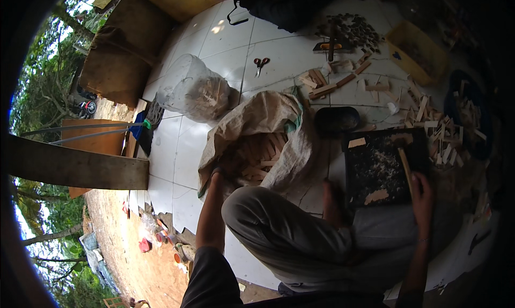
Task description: The person sits cross-legged on the floor and repeatedly splits small wooden pieces using a hammer and a small chisel. They pick up pieces from a sack, place them on a black board, strike them with the hammer, and set the split pieces aside.
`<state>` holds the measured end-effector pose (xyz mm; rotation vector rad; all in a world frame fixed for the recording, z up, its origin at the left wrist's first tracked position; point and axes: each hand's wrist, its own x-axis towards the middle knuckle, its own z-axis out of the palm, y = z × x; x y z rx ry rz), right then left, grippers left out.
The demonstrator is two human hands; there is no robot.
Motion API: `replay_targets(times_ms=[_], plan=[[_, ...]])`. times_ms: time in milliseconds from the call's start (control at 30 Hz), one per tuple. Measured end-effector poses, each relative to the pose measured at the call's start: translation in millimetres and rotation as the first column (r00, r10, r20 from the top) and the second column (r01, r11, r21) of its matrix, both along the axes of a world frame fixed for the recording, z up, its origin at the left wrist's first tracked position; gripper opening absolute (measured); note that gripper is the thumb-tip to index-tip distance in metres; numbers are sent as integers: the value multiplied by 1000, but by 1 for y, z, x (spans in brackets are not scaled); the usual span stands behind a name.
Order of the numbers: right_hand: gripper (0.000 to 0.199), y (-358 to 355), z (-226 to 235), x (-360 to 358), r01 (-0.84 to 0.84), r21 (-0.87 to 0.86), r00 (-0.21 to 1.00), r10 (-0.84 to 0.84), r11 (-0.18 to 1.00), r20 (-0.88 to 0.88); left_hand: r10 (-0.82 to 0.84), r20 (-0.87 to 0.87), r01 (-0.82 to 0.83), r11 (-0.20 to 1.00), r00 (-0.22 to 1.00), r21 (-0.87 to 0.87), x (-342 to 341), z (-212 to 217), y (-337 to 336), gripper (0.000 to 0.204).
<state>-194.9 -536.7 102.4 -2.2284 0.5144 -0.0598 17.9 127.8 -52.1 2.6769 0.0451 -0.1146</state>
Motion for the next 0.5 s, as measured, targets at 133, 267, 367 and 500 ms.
replay_targets(times_ms=[133,267,367,500], plan=[[34,2,4,0,-3,-4,1000,3,1000,24,-5,-5,5,1000,1000,1,0,-1,-2,35],[34,0,4,-2,-6,-14,1000,6,1000,23,-10,-6,10,1000,1000,4,2,-1,-5,35],[35,-1,-2,-1,-12,-21,999,13,1000,37,-14,-9,14,1000,1000,8,4,-1,-6,34],[35,0,-4,-1,-4,6,999,4,1000,38,-14,-3,14,1000,1000,9,4,-1,-7,34]])
